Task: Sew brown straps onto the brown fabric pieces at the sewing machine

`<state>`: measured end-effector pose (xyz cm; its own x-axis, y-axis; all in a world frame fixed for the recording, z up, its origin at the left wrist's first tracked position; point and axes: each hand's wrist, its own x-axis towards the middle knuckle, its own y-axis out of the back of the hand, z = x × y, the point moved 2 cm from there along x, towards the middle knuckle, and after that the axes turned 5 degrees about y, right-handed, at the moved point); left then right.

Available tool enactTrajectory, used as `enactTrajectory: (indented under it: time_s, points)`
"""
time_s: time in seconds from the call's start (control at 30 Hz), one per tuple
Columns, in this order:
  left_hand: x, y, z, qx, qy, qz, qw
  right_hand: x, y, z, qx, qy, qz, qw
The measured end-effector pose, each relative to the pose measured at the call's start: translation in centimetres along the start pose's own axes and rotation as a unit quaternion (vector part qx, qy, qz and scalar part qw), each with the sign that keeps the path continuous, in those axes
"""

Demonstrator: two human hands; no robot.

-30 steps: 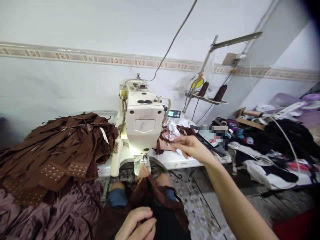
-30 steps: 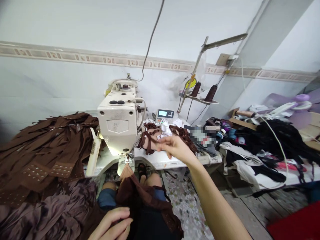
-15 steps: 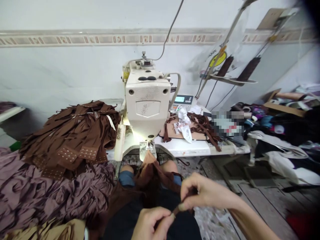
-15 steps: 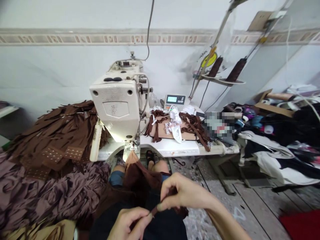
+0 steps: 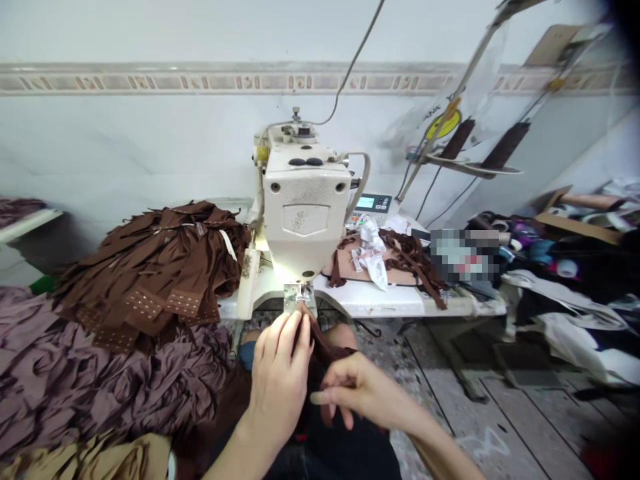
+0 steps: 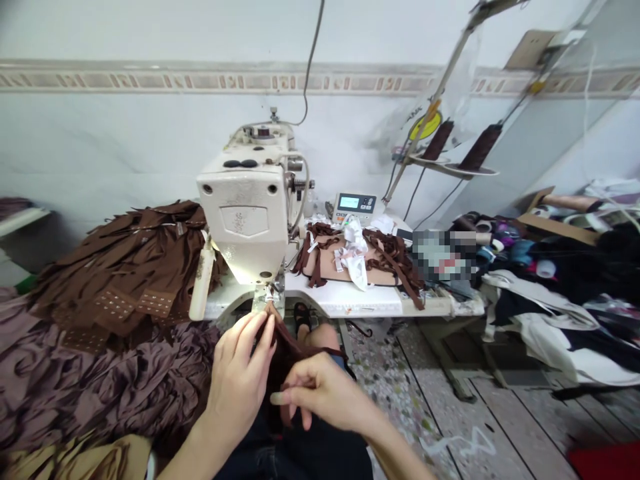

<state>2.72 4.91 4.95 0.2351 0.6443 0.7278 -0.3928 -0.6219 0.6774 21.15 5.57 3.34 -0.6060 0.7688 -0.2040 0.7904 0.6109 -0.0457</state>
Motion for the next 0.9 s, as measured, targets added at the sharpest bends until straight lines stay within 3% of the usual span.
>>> enactTrajectory:
  time_s: [0.1,0.23,0.4,0.5,0.6,0.77,0.9]
  points:
    - [0.7,-1.3,-0.4,-0.006,-0.001,0.031,1.000,0.4,-2.2,0.6,-0.008,0.015,-0.026,1.000]
    - [0.9,-1.6,-1.3,-0.060,-0.003,0.055,0.997,0.5,-2.8,-0.2,-0.004,0.049,0.042,0.998]
    - [0.7,-1.4,-2.2,-0.098,-0.028,0.042,0.994,1.8,-0.8,-3.6,-0.024,0.141,0.170,0.975]
    - [0.4,-1.6,-2.5,-0.116,-0.023,0.062,0.991,3.7,0.9,-5.3,-0.074,0.200,0.244,0.946]
    - [0.4,-1.8,-2.5,-0.121,-0.026,0.076,0.989,5.9,2.2,-6.0,-0.138,0.256,0.279,0.915]
    - [0.5,-1.6,-2.1,-0.083,-0.029,0.065,0.994,8.2,2.9,-4.6,-0.094,0.220,0.306,0.921]
    - [0.4,-1.5,-1.6,-0.053,-0.025,0.074,0.996,7.3,1.6,-2.0,0.013,0.193,0.365,0.911]
